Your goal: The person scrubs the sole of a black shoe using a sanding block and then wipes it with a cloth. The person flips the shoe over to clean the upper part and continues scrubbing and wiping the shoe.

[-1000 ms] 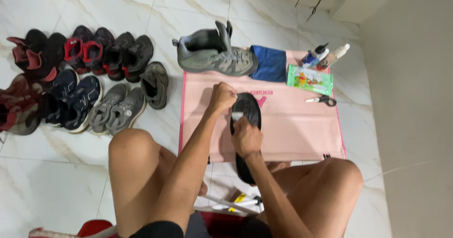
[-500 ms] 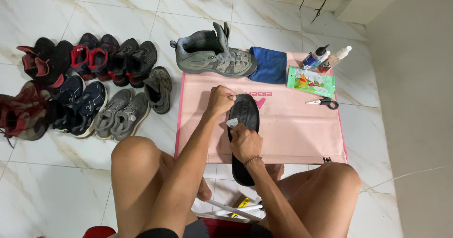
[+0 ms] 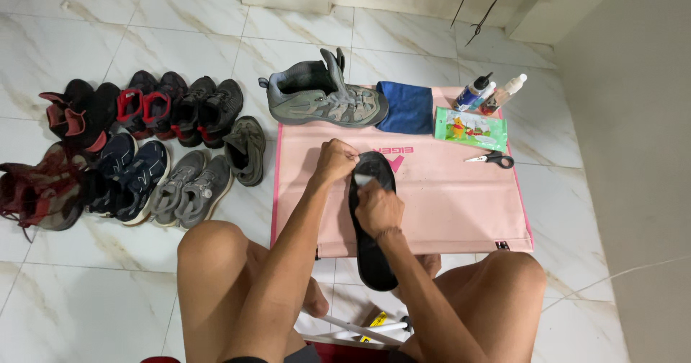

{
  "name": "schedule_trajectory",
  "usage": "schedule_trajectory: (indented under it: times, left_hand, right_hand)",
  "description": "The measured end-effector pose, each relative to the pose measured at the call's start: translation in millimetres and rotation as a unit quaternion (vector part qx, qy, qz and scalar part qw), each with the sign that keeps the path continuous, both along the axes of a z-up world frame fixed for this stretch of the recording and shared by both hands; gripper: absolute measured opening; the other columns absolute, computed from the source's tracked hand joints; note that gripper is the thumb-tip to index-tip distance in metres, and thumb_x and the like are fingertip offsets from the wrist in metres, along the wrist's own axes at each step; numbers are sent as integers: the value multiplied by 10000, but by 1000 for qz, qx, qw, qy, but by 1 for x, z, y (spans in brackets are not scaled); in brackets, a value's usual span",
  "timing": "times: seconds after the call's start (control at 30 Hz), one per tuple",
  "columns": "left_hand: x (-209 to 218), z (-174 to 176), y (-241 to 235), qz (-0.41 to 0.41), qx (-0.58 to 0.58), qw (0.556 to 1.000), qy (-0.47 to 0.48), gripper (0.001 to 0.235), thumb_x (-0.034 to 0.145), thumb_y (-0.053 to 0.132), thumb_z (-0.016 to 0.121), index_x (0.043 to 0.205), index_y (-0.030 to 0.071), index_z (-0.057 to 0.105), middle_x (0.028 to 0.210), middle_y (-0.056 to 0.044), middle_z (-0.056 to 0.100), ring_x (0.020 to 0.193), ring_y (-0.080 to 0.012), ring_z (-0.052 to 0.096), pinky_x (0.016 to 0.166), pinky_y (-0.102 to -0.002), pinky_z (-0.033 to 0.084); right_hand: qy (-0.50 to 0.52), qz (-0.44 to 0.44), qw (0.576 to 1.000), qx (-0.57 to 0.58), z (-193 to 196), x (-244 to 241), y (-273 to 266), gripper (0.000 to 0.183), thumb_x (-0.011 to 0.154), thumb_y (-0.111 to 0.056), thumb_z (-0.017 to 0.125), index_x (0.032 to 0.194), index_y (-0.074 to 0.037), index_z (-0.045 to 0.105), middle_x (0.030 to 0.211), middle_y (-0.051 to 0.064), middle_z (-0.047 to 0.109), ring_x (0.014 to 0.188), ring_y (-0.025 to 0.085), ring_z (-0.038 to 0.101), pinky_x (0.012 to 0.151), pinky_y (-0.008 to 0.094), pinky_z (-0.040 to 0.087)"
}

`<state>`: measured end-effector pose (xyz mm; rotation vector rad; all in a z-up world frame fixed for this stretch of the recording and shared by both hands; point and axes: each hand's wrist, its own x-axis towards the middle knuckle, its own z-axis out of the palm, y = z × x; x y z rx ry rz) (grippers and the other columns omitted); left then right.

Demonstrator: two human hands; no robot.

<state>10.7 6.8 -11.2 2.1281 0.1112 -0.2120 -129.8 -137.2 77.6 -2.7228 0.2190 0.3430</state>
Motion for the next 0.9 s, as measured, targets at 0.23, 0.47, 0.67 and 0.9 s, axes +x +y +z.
schedule_trajectory:
  times: [0.23, 0.47, 0.67, 0.9]
  left_hand:
    - [6, 3, 2, 0, 0, 1000, -2, 206, 875, 104, 772, 1030, 158, 897, 1021, -199, 839, 937, -404, 820, 773, -523, 687]
    - [-15, 45, 4, -20, -70, 996, 53, 275, 887, 57, 781, 1149, 8, 847, 935, -267, 816, 644, -302, 807, 607, -364, 719]
    - [-19, 53, 3, -28, -57, 996, 59, 263, 897, 47, 730, 1126, 32, 859, 834, -254, 812, 602, -271, 801, 596, -336, 709]
    - [-15, 68, 1, -62, -27, 992, 111, 312, 902, 59, 711, 1181, -8, 834, 792, -265, 809, 646, -289, 824, 649, -355, 708]
  right_hand:
    - [-14, -19, 999, 22, 5, -4, 5, 280, 1058, -400, 583, 1112, -234, 802, 988, 153, 853, 1111, 376, 821, 1008, 529, 635]
    - [-14, -14, 1000, 1, 0, 14, 3, 243, 1055, -425, 614, 1099, -243, 769, 955, 108, 848, 1052, 342, 835, 975, 496, 647]
    - [-18, -7, 1000, -13, -6, 9, 0, 253, 1077, -420, 582, 1102, -236, 754, 977, 111, 846, 1060, 337, 835, 977, 489, 648]
    - [29, 11, 999, -22, -13, -39, -10, 211, 1065, -423, 588, 1096, -273, 733, 945, 95, 840, 1042, 349, 837, 970, 489, 644]
